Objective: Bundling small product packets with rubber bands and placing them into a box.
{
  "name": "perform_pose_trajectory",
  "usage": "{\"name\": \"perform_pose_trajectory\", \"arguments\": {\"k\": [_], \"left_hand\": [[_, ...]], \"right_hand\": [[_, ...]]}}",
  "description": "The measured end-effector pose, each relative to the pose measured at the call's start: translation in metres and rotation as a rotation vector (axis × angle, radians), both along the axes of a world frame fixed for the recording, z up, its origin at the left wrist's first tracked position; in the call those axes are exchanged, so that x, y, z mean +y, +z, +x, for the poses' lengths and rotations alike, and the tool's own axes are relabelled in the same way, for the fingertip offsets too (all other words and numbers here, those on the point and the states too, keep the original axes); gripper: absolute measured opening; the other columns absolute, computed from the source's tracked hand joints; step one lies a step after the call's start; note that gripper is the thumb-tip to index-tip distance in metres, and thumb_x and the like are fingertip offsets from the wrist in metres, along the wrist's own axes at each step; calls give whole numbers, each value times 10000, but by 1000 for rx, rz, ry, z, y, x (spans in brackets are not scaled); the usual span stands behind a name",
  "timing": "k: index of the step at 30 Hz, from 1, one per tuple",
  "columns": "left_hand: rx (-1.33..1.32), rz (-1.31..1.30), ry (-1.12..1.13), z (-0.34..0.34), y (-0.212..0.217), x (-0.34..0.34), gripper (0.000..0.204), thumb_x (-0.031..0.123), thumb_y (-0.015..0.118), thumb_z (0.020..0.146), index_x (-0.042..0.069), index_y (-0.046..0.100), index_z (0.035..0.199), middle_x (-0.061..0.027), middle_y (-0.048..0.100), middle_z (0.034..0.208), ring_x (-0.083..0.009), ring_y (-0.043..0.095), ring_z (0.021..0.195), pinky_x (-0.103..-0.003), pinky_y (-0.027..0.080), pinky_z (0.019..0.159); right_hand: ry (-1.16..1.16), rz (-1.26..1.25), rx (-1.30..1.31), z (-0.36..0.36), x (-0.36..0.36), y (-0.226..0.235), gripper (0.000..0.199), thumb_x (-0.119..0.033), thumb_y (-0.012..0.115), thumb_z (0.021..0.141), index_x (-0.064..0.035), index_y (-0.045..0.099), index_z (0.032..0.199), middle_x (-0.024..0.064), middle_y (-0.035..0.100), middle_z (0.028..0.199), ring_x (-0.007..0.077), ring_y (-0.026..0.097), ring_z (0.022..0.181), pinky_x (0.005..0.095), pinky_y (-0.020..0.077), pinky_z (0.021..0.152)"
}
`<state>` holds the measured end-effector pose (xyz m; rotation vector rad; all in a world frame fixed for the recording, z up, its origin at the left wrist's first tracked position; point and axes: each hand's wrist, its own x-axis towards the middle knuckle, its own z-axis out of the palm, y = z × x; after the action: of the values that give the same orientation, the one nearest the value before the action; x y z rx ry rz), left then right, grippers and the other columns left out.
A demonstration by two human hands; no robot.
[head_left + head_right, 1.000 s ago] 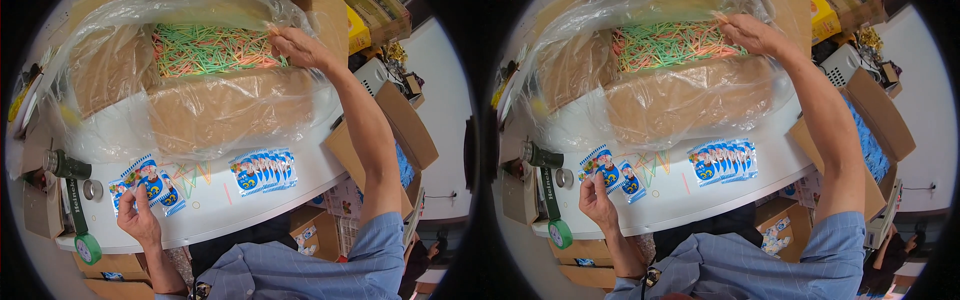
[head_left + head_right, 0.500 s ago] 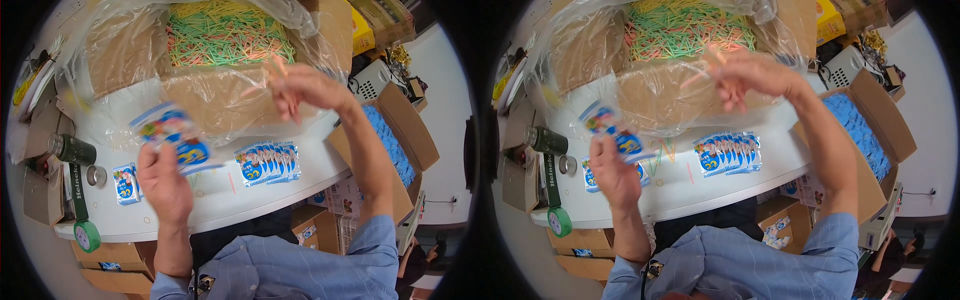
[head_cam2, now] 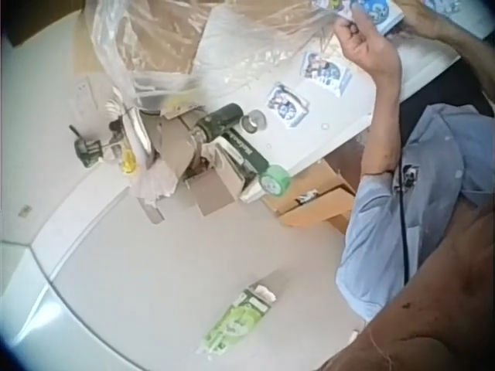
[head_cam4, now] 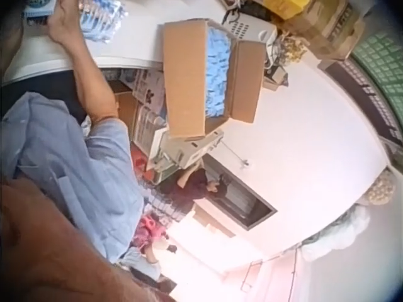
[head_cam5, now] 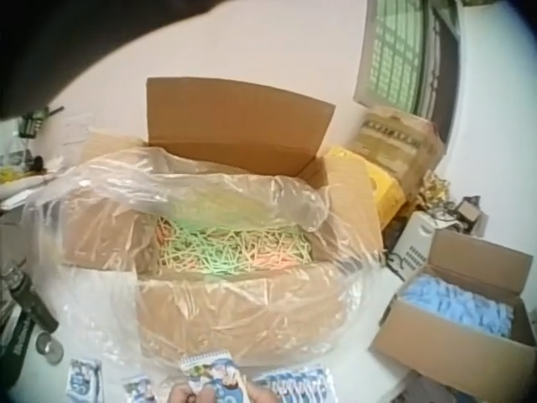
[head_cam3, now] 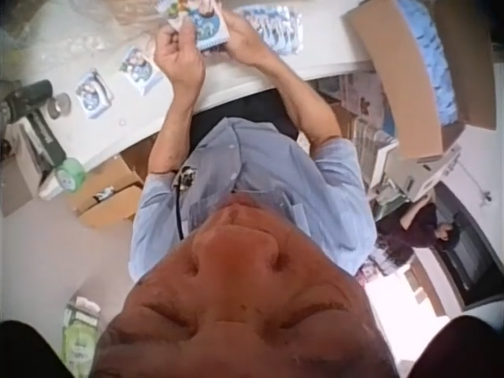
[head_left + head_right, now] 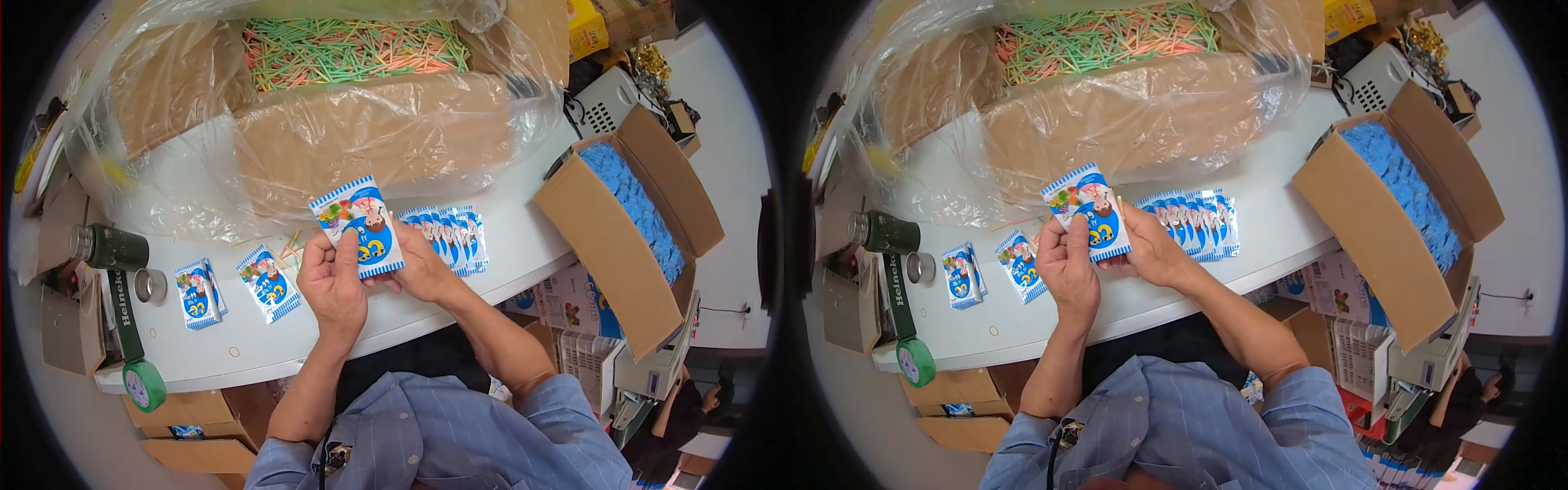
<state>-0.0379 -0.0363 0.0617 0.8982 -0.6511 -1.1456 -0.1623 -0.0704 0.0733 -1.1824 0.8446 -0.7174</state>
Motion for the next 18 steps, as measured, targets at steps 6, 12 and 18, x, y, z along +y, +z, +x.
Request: {"name": "perform_pose_trajectory", "arguments": {"k": [6,12,18], "left_hand": [[-163,20,-245,25,-20,9,114,66,595,1000,-36,563,1039,-104,696,869,-114,667,691,-229,534,560],[-141,17,-276,38,-17,13,105,65,599,999,-35,595,1032,-98,710,881,-87,651,757,-227,516,655],[-564,-27,-343,50,-21,15,98,91,644,973,-5,628,983,-56,702,855,-85,628,761,-253,515,717]], "right_hand": [[73,107,26,-4,3,-22,343,-299,437,1054,-43,592,1222,36,627,826,85,564,636,237,432,490],[79,186,-143,-4,9,-35,320,-305,488,1041,-50,542,1228,37,591,773,114,592,641,273,505,533],[111,527,-375,-9,5,-65,307,-295,566,1003,-43,603,1174,49,631,889,147,614,697,300,484,575]]}}
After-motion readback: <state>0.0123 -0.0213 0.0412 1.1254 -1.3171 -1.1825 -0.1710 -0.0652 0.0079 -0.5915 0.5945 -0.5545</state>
